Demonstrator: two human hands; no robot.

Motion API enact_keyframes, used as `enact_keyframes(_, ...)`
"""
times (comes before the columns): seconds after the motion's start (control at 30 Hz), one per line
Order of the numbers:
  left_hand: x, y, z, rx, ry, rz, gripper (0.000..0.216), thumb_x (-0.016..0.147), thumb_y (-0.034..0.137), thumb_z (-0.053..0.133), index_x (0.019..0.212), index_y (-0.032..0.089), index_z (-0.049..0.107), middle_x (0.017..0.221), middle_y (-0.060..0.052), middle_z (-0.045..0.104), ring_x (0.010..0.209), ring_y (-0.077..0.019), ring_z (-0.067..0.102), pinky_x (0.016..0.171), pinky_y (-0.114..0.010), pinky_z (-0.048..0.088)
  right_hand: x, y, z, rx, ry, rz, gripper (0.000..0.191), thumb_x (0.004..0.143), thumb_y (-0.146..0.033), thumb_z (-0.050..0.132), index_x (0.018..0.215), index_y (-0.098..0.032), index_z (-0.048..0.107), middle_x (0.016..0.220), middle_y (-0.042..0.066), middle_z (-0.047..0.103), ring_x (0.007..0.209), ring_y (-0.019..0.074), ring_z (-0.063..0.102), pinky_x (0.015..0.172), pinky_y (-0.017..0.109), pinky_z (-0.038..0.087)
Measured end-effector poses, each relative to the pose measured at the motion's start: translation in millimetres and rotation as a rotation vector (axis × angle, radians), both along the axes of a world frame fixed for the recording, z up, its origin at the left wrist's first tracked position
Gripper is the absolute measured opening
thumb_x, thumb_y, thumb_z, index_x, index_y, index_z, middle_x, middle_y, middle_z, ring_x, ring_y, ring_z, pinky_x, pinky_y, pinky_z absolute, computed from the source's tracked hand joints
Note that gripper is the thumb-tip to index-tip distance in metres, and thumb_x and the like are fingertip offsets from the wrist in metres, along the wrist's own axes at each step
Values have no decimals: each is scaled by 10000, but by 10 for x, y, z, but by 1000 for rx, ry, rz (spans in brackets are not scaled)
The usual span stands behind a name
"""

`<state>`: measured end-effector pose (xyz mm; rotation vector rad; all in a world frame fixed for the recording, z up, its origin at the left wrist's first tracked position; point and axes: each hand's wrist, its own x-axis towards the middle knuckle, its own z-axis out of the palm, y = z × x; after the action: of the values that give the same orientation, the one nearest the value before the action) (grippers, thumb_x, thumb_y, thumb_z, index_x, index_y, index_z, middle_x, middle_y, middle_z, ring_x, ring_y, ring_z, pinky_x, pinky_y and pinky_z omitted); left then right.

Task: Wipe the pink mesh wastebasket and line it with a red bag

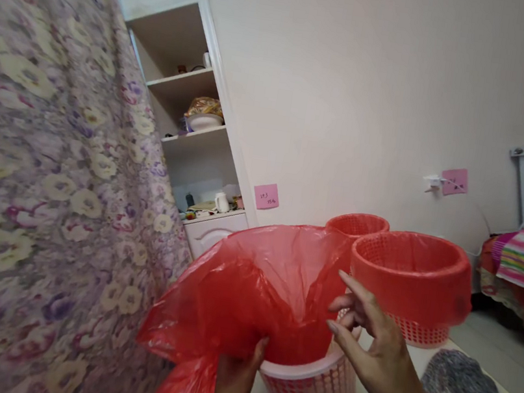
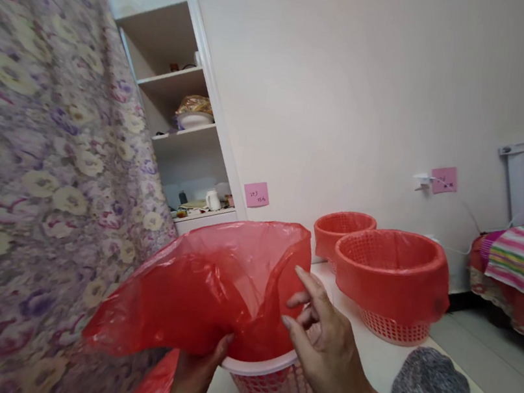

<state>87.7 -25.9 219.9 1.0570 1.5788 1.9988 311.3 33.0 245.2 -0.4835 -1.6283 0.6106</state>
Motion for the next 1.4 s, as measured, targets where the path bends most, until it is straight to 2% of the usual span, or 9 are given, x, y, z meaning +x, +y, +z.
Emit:
enact_keyframes(0.2,0,-23,-2,0,-30,1,629,647,248,803,1202,188,514,1328,-173,602,1182,-292,603,1079,-485,412,-5,17,123,77,-144,20,501,873,-171,546,1342,-317,450,818,-28,638,528,80,540,524,220,488)
enact_keyframes(0.37,52,-70,52,-4,-111,55,602,556,225,861,1112,223,628,1249,-116,671,1191,-308,601,1040,-456,462,30,-102,172,71,19,-9,583,884,-191,535,1420,-317,343,825,-35,632,500,69,525,492,192,485)
enact_keyframes(0.5,73,-91,74,34,-80,-8,517,613,238,826,1099,238,650,1212,-87,696,1152,-287,630,1037,-449,465,60,-200,221,176,-245,59,525,899,-182,513,1390,-325,396,816,-39,655,576,91,575,589,224,496)
enact_keyframes(0.63,52,-101,55,20,-101,42,519,585,224,846,1069,224,658,1196,-99,702,1181,-295,610,1089,-465,406,69,-136,228,192,-320,-31,248,894,-148,483,1107,-248,563,755,-30,635,628,125,586,610,263,450)
enact_keyframes(0.73,58,-98,37,11,-143,67,498,564,214,859,1024,212,668,1135,-103,728,1224,-304,576,1113,-476,374,99,-57,249,187,-299,-70,135,900,-134,462,826,-227,525,713,-33,571,640,127,560,602,275,410)
enact_keyframes(0.87,90,-78,16,52,-185,63,513,589,215,848,1061,245,649,1195,-76,703,1227,-296,575,1115,-498,369,175,-66,303,184,-116,-65,137,917,-127,456,940,-231,543,810,-15,591,730,123,607,671,263,464)
enact_keyframes(0.97,84,-92,13,29,-241,57,564,578,223,857,1092,272,632,1271,-65,660,1257,-292,549,1124,-517,352,229,-152,305,298,6,-166,149,887,-106,505,949,-230,559,925,26,587,875,149,609,760,277,488)
enact_keyframes(1.13,28,-173,2,17,-229,-3,527,579,251,856,1062,274,647,1271,-63,657,1314,-293,487,1155,-507,302,300,-307,211,424,-9,-237,232,849,-55,496,967,-247,550,1134,79,595,1173,209,537,916,334,472)
enact_keyframes(1.4,-210,-81,-226,80,-171,-14,268,612,223,795,838,315,683,1132,-57,722,1374,-297,407,1097,-410,399,295,-424,189,468,34,-275,228,790,-47,512,875,-255,551,1283,101,584,1159,249,580,851,373,526)
